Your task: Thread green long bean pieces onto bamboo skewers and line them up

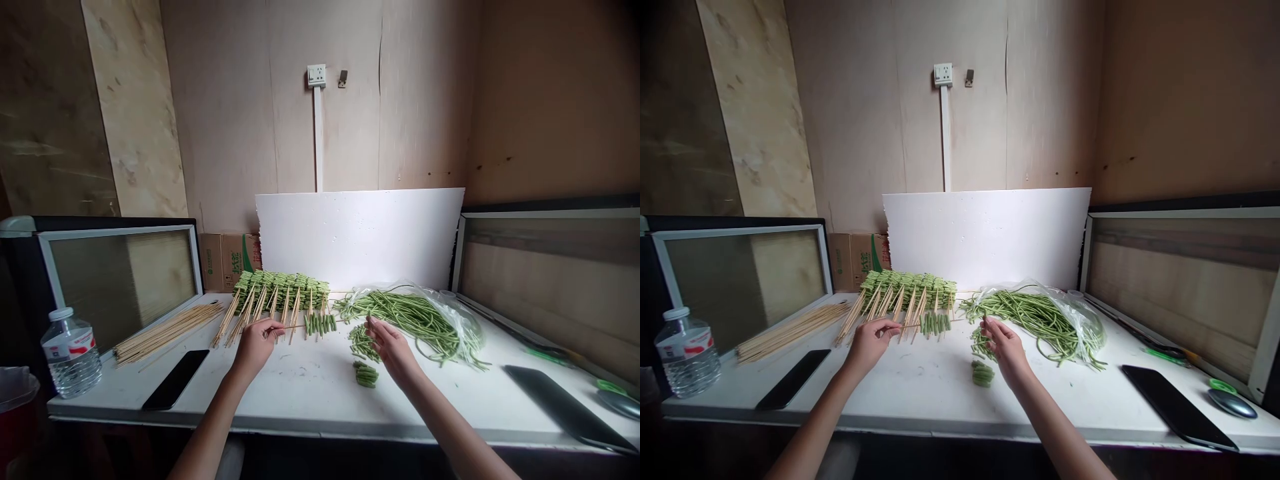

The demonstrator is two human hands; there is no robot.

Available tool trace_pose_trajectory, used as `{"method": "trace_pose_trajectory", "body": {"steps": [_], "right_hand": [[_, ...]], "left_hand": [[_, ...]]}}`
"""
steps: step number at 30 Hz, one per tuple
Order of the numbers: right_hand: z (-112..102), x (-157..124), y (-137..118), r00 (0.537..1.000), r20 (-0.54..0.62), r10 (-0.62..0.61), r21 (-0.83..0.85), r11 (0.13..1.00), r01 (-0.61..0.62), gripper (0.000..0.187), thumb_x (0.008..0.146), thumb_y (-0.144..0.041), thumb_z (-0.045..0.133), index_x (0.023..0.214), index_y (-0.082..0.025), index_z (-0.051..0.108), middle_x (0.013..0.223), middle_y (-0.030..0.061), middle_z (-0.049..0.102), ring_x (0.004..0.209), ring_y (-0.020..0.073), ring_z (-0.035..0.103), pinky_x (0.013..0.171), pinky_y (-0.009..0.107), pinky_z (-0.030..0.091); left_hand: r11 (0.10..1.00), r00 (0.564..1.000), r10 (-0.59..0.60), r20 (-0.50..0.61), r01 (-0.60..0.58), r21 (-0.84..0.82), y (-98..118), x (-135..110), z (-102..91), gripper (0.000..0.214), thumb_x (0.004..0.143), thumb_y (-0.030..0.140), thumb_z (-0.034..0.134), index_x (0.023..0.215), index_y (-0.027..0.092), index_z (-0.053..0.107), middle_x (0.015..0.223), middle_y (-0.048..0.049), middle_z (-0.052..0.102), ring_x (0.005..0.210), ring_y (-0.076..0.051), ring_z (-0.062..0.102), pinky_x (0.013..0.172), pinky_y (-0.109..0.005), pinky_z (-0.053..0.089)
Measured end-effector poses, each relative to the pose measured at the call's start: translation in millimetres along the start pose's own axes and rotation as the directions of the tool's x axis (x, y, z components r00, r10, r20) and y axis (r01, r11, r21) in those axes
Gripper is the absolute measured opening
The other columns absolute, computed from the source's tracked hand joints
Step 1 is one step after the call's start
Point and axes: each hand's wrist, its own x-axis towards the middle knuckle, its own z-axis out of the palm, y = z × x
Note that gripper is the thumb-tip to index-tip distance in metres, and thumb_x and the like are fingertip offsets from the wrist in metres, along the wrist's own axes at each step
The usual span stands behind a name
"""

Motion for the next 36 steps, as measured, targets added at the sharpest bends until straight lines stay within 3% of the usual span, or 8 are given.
{"method": "trace_pose_trajectory", "body": {"steps": [5,14,28,36], "right_hand": [[6,-6,-7,0.99,0.12,0.073,0.115,0.99,-0.086,0.036,0.082,-0.053,0.081,0.104,-0.025,0.078,0.125,0.0103,0.075,0.119,0.0304,0.07,0.071,0.032,0.061],[18,-20,-24,0.977,0.198,0.081,0.17,0.979,-0.116,0.028,0.089,-0.048,0.076,0.104,-0.025,0.078,0.124,0.0094,0.076,0.126,0.0287,0.067,0.077,0.031,0.063],[16,-18,-18,0.989,0.142,0.037,0.117,0.992,-0.054,0.038,0.084,-0.057,0.078,0.102,-0.023,0.079,0.118,0.0113,0.078,0.123,0.0313,0.068,0.075,0.031,0.059],[20,-23,-22,0.991,0.088,-0.1,-0.002,0.995,0.101,0.039,0.084,-0.06,0.075,0.098,-0.024,0.081,0.112,0.0114,0.08,0.116,0.0345,0.071,0.08,0.039,0.059]], "left_hand": [[1.0,1.0,0.003,0.007,-0.003,-0.021,18,-4,2.3,0.014,0.088,0.027,0.068,0.085,0.023,0.081,0.082,-0.0036,0.079,0.072,-0.019,0.066,0.068,-0.029,0.051],[0.996,1.0,0.011,-0.006,-0.011,-0.086,30,-8,12.2,0.014,0.087,0.029,0.07,0.085,0.022,0.082,0.088,-0.0055,0.081,0.076,-0.021,0.069,0.07,-0.03,0.053],[0.998,0.999,0.037,-0.006,-0.038,-0.045,28,-10,18.1,0.014,0.087,0.028,0.069,0.084,0.022,0.082,0.086,-0.0057,0.081,0.073,-0.02,0.069,0.069,-0.03,0.053],[0.999,0.999,0.036,-0.001,-0.036,-0.034,34,-11,16.3,0.014,0.087,0.023,0.067,0.084,0.022,0.082,0.081,-0.0045,0.079,0.068,-0.019,0.064,0.065,-0.029,0.052]]}}
